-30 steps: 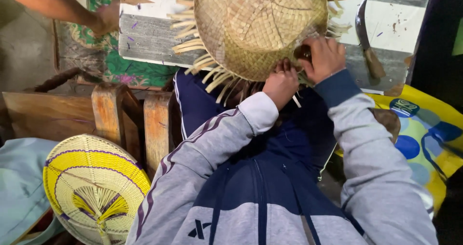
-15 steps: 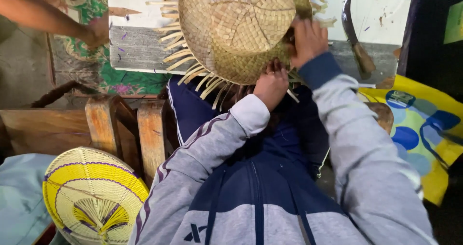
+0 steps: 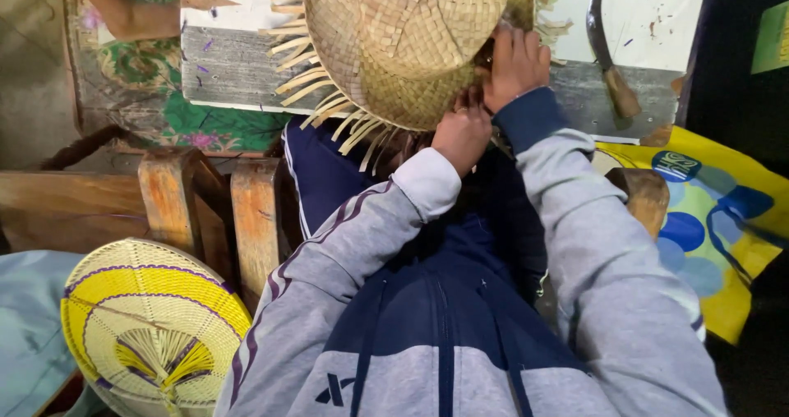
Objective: Finishing a hand-woven straw hat by tucking in loose straw ends around the brim and shaping the crown.
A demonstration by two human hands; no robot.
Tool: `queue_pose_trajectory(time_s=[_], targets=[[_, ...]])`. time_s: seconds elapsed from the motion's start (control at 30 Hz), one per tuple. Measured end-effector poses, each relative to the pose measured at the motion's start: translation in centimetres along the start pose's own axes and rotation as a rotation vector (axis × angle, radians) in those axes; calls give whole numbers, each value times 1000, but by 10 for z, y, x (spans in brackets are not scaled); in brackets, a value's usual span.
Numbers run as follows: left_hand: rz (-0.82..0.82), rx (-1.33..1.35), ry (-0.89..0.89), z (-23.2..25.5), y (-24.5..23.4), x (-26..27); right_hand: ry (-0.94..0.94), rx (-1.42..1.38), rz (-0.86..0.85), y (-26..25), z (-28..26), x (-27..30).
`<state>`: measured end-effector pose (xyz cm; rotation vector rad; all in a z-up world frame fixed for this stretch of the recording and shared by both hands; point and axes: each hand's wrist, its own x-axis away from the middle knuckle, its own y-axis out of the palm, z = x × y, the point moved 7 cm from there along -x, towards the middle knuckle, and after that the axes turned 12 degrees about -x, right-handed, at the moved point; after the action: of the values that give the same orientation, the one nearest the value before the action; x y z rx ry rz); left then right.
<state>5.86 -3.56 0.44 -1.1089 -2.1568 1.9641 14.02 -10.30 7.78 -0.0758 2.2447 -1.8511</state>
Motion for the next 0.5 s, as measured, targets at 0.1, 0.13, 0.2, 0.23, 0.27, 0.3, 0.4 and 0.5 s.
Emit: queue_pose_trajectory(time_s=[0.1, 0.13, 0.2, 0.23, 0.27, 0.3, 0.4, 0.5], targets=[[28, -29, -25, 1, 1, 1, 75, 58, -59, 3, 7, -11], [28, -30, -29, -5, -6, 0, 71, 58, -59, 3, 14, -14], [-225, 17, 120, -8, -3, -1, -57, 173, 118, -9, 19, -22], [-220, 9, 111, -16, 5, 4, -67, 173, 126, -22, 16, -22], [-214, 92, 100, -24, 13, 9, -93, 116, 55, -30, 12, -22], [-210, 178, 89, -30, 21, 15, -118, 59, -21, -37, 9, -21], [-299, 258, 112, -112, -30, 26, -106, -209, -204, -34, 7, -7], [-387, 273, 131, -121, -62, 19, -102, -381, -306, -24, -6, 1]])
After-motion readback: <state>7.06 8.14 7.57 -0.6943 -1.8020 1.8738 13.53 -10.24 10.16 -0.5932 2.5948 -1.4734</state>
